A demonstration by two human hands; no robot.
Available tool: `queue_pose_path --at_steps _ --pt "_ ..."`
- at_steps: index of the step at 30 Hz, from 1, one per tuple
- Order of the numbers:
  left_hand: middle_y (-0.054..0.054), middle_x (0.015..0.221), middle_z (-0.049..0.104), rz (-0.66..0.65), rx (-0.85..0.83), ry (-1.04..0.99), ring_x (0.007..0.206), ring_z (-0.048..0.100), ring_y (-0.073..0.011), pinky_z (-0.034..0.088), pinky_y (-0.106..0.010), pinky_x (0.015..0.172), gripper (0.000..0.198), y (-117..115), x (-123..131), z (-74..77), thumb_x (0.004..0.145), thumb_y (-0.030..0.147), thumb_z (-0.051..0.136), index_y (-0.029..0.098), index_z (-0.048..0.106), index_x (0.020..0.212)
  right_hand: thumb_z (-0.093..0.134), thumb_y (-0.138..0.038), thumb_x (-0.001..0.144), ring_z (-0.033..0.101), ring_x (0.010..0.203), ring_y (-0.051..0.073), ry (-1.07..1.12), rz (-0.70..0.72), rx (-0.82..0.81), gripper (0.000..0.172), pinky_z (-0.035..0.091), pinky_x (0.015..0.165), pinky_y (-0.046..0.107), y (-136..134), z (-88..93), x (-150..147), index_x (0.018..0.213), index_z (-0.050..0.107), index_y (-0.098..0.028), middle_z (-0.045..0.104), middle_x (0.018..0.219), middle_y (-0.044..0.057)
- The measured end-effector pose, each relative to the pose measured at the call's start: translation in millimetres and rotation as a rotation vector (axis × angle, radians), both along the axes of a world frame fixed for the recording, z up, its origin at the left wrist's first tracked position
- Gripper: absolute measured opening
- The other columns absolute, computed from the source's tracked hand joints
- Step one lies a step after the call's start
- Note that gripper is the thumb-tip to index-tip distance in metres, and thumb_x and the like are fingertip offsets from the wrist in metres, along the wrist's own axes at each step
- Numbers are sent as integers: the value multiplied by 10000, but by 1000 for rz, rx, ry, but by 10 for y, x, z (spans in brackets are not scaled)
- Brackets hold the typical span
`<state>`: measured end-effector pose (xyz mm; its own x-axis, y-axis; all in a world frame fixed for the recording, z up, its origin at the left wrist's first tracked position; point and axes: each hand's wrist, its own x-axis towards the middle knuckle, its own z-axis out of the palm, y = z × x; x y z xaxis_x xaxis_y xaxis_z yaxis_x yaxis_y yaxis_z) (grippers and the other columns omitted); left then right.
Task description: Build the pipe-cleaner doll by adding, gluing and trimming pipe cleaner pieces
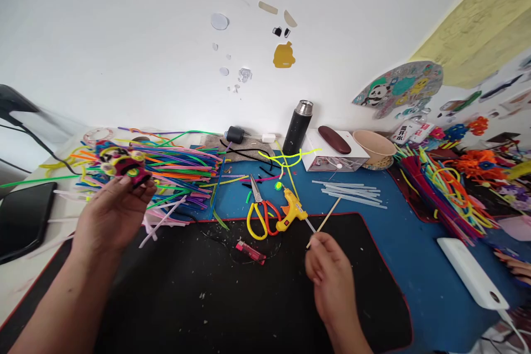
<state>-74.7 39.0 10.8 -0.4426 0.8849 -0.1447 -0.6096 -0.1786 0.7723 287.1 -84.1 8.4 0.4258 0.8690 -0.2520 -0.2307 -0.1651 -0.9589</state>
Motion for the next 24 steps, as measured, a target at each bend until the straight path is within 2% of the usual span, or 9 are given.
queue_pose_path --at_steps 4,6,8,10,12,15,17,19,24 --pt "-8 853 817 -107 13 9 802 765 -167 672 -273 783 173 -48 176 -92 673 164 929 181 795 781 732 -527 917 225 428 84 -90 342 46 336 198 429 231 210 -1 -482 832 611 -225 299 523 -121" --pt "-10 861 812 -158 -1 -7 822 766 -174 663 -267 765 231 -78 241 -124 633 207 974 185 798 781 691 -487 939 292 472 105 -255 481 133 297 267 461 244 405 48 -700 829 601 -226 350 562 -98" --pt "-26 879 805 -221 -24 -7 833 757 -176 657 -268 764 284 -113 288 -136 627 246 994 167 818 835 619 -462 980 359 526 120 -439 569 238 349 307 505 257 622 115 -864 734 535 -229 390 592 -69" --pt "-48 966 809 -292 -35 -9 857 749 -173 647 -274 796 335 -150 322 -138 640 265 998 159 834 912 518 -447 1036 348 536 125 -590 614 312 455 297 519 268 823 170 -981 642 427 -237 353 580 -63" --pt "-41 906 794 -322 -42 -23 824 733 -161 626 -252 757 325 -181 347 -138 629 278 1007 156 827 871 511 -409 1047 361 539 127 -742 635 347 460 288 529 271 976 182 -1064 633 418 -233 366 580 -61" --pt "-48 906 786 -371 -43 -51 815 714 -153 603 -249 762 324 -213 374 -139 665 296 993 152 835 909 565 -287 1023 450 545 135 -977 729 357 343 314 555 269 1079 100 -1138 686 563 -223 492 597 -51" --pt "-50 896 783 -402 -44 -72 821 709 -161 595 -266 776 299 -231 386 -133 690 291 979 156 838 917 575 -140 972 573 631 147 -1089 815 390 187 374 610 261 1073 10 -1152 871 704 -230 669 775 -15" --pt "-55 895 784 -439 -39 -84 819 704 -171 583 -283 768 266 -250 395 -117 718 285 959 165 841 925 533 -42 926 629 680 148 -1133 840 412 291 409 645 258 1038 -62 -1147 974 741 -239 730 925 11" --pt "-79 947 798 -555 -21 -84 836 692 -194 561 -310 760 287 -284 413 -80 764 303 928 185 852 1014 532 -31 907 646 716 147 -968 823 385 280 442 664 251 961 -72 -1150 856 729 -223 718 896 8"
